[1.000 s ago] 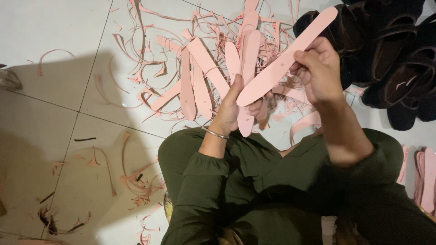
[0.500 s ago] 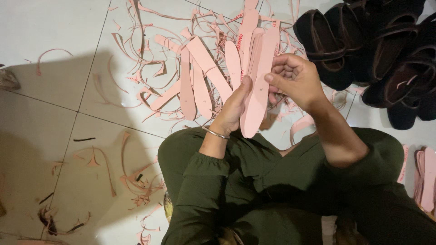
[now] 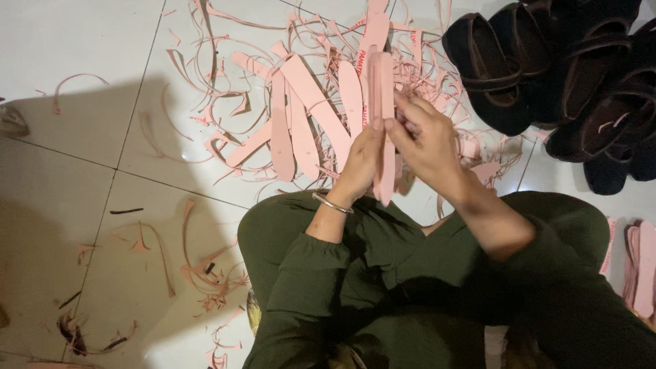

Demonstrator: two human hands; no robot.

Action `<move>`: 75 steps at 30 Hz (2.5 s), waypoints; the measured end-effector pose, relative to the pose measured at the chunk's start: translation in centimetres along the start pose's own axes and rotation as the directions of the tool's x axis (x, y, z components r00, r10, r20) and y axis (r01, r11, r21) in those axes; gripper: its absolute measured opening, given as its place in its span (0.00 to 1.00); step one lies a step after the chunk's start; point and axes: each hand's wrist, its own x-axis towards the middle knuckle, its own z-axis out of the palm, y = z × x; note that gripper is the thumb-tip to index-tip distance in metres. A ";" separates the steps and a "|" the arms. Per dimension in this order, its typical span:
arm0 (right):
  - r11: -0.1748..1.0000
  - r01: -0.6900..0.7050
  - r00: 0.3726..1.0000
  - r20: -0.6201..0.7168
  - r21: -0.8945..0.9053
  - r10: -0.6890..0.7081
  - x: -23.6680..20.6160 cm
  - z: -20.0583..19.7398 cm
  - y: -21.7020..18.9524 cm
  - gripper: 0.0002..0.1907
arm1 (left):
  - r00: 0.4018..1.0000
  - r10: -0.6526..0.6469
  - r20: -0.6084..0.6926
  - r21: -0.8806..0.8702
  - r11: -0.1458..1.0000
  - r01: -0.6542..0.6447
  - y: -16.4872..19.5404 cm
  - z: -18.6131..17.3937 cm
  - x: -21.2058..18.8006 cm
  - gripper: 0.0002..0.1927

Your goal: The person sits on the floor of a footwear workshop and gathers pink foam insoles printed with red text, picking them one at a time from a pile of insoles and trim scraps, aligning them into a stack in their hands, and placing the finished stack on the floor beside them.

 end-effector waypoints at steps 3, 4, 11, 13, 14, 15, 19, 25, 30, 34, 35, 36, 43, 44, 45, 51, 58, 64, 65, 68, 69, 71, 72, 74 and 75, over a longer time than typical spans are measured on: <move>0.973 -0.151 0.987 0.084 0.176 0.138 0.2 0.1 0.0 0.27 | 0.999 0.031 0.015 -0.023 0.999 -0.030 0.1 0.2 0.1 0.28; 0.933 -0.264 0.963 0.124 0.246 0.239 0.3 0.2 0.1 0.31 | 0.999 -0.049 0.016 -0.080 0.996 0.050 0.2 0.3 0.0 0.30; 0.985 -0.158 0.987 -0.019 0.075 0.160 0.9 1.1 2.1 0.49 | 0.973 -0.035 0.227 -0.117 0.991 0.063 2.4 0.6 -1.0 0.37; 0.896 -0.163 0.986 0.097 0.413 0.135 1.1 0.8 2.7 0.46 | 0.965 0.053 0.255 -0.029 0.998 -0.047 3.1 0.8 -1.0 0.30; 0.807 -0.175 0.983 0.151 0.564 0.108 1.2 0.7 2.9 0.44 | 0.961 0.090 0.261 0.008 0.995 -0.095 3.3 0.9 -1.2 0.28; 0.759 -0.336 0.938 0.267 0.557 0.219 1.3 0.3 3.0 0.40 | 0.955 0.126 0.269 0.045 0.989 -0.143 3.5 1.0 -1.2 0.27; 0.625 -0.586 0.801 0.488 0.517 0.347 1.7 -1.2 2.9 0.34 | 0.948 -0.072 0.312 -0.025 0.996 0.084 3.6 1.4 -1.4 0.21; 0.639 -0.546 0.826 0.476 0.543 0.302 2.1 -1.3 2.1 0.36 | 0.983 -0.108 0.149 0.211 0.975 0.075 2.6 1.3 -1.0 0.17; 0.655 -0.510 0.851 0.439 0.558 0.288 2.2 0.0 3.9 0.35 | 0.979 0.184 0.092 0.124 0.973 -0.195 1.0 1.9 -0.3 0.11; 0.725 -0.440 0.890 0.365 0.530 0.274 3.2 2.0 7.5 0.32 | 0.951 0.047 -0.304 0.090 0.996 -0.020 0.9 1.4 0.5 0.07; 0.779 -0.386 0.914 0.322 0.495 0.248 3.3 2.7 8.6 0.32 | 0.932 0.076 -0.356 0.128 0.991 -0.032 1.2 1.1 0.6 0.07; 0.855 -0.386 0.902 0.337 0.345 0.271 3.4 3.5 9.7 0.30 | 0.909 0.104 -0.403 0.167 0.985 -0.039 1.5 0.8 0.6 0.08; 0.931 0.144 0.964 0.260 -0.335 -0.055 2.2 8.3 13.4 0.23 | 0.863 0.121 -0.490 0.197 0.980 -0.025 3.7 0.5 0.5 0.08; 0.941 0.124 0.964 0.264 -0.315 -0.039 2.3 8.4 13.2 0.24 | 0.862 0.140 -0.488 0.199 0.979 -0.047 3.9 0.4 0.6 0.08; 0.960 -0.013 0.957 0.274 -0.279 0.092 2.6 8.3 12.9 0.23 | 0.860 0.158 -0.485 0.198 0.978 -0.068 4.1 0.3 0.7 0.09; 0.879 -0.444 0.892 0.184 0.177 0.413 5.1 3.7 9.0 0.15 | 0.821 0.162 -0.547 0.146 0.984 -0.097 5.1 -1.1 1.1 0.09; 0.931 -0.214 0.974 -0.008 0.296 0.226 5.3 -1.8 4.5 0.07 | 0.781 0.347 -0.520 0.224 0.937 -0.267 5.4 -2.4 1.0 0.12; 0.920 -0.237 0.972 0.070 0.313 0.226 5.1 -3.1 1.6 0.19 | 0.862 0.298 -0.410 0.055 0.952 -0.302 6.1 -1.7 0.5 0.14; 0.933 -0.223 0.975 0.082 0.284 0.209 5.1 -3.1 1.2 0.20 | 0.872 0.246 -0.422 0.048 0.967 -0.250 6.1 -1.6 0.5 0.13; 0.887 -0.421 0.815 0.351 -0.189 0.462 5.2 -4.1 0.3 0.23 | 0.847 0.199 -0.492 0.185 0.975 -0.122 6.1 -1.7 0.6 0.10; 0.940 -0.186 0.895 0.344 -0.288 0.282 5.1 -4.5 -0.3 0.23 | 0.829 0.207 -0.519 0.255 0.964 -0.081 6.0 -1.8 0.7 0.09; 0.843 0.291 0.911 0.399 -0.453 -0.100 4.6 -5.7 -1.9 0.22 | 0.829 0.240 -0.506 0.081 0.970 -0.231 5.7 -2.3 1.2 0.09; 0.914 0.186 0.924 0.381 -0.360 -0.038 4.6 -6.1 -2.9 0.21 | 0.826 0.256 -0.502 -0.010 0.953 -0.301 5.5 -2.5 1.4 0.09; 0.988 -0.045 0.925 0.367 -0.150 0.097 4.0 -7.9 -5.3 0.20 | 0.780 0.317 -0.539 0.153 0.948 -0.280 5.0 -3.0 1.4 0.09; 0.999 -0.042 0.923 0.381 -0.022 0.048 3.3 -9.2 -6.5 0.18 | 0.757 0.350 -0.552 0.233 0.936 -0.263 4.8 -3.2 1.5 0.09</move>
